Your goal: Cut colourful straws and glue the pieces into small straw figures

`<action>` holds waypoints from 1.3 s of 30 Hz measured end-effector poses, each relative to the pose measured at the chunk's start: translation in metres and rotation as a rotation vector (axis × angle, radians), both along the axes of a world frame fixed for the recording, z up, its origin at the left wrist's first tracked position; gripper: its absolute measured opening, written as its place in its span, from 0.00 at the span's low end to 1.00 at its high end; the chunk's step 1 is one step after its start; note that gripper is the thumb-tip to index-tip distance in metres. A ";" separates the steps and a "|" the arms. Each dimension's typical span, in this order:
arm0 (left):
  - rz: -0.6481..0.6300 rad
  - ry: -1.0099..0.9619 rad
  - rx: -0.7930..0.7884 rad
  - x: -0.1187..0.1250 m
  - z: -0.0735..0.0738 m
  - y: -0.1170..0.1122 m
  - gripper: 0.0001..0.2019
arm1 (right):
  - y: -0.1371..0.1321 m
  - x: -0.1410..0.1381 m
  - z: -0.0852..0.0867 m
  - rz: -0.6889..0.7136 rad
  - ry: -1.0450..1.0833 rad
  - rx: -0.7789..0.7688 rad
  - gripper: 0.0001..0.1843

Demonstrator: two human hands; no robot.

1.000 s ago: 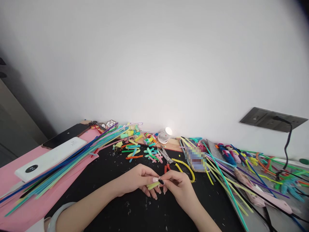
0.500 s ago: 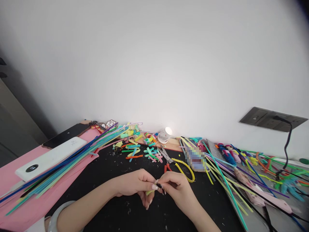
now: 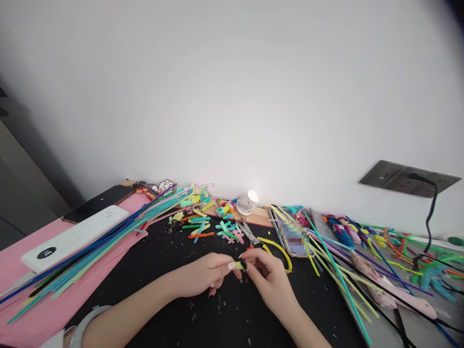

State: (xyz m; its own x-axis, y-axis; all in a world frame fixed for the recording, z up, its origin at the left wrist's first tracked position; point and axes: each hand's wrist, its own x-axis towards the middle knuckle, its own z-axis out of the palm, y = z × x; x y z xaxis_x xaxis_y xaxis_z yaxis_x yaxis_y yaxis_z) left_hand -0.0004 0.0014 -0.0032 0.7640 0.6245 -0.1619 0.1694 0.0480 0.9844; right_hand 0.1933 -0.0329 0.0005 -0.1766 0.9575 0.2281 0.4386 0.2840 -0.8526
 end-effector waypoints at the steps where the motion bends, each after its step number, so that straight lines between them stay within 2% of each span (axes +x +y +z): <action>1: 0.056 0.019 0.053 -0.001 0.000 0.001 0.20 | 0.003 0.004 -0.002 -0.092 -0.050 0.043 0.08; 4: 0.215 0.091 0.185 -0.003 0.003 0.004 0.21 | 0.012 0.017 -0.008 -0.329 -0.303 0.147 0.10; 5: 0.252 0.114 0.222 -0.003 0.004 0.005 0.21 | 0.015 0.021 -0.011 -0.369 -0.408 0.163 0.12; 7: 0.294 0.146 0.289 -0.004 0.006 0.005 0.20 | 0.019 0.027 -0.017 -0.405 -0.580 0.179 0.15; 10: 0.328 0.165 0.375 -0.004 0.008 0.005 0.19 | 0.021 0.030 -0.021 -0.418 -0.700 0.121 0.17; 15: 0.360 0.188 0.494 -0.005 0.005 0.007 0.18 | 0.017 0.028 -0.014 -0.408 -0.713 0.027 0.21; 20: 0.400 0.181 0.474 -0.006 -0.001 0.010 0.17 | 0.015 0.025 -0.009 -0.414 -0.763 -0.039 0.23; 25: 0.422 0.213 0.467 -0.005 -0.003 0.010 0.16 | 0.016 0.025 -0.009 -0.461 -0.759 -0.134 0.19; 31: 0.485 0.240 0.480 -0.006 -0.004 0.012 0.14 | 0.016 0.025 -0.004 -0.557 -0.641 -0.132 0.19; 39: 0.534 0.235 0.559 -0.007 0.002 0.012 0.15 | 0.014 0.019 0.003 -0.520 -0.466 -0.125 0.18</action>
State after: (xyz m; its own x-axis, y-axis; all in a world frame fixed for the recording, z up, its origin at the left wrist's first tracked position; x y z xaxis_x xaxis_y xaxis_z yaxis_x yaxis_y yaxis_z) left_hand -0.0079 0.0137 -0.0016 0.3243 0.9317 0.1635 0.4681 -0.3082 0.8282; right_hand 0.2127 -0.0187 0.0038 0.2583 0.9582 0.1233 0.8180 -0.1490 -0.5556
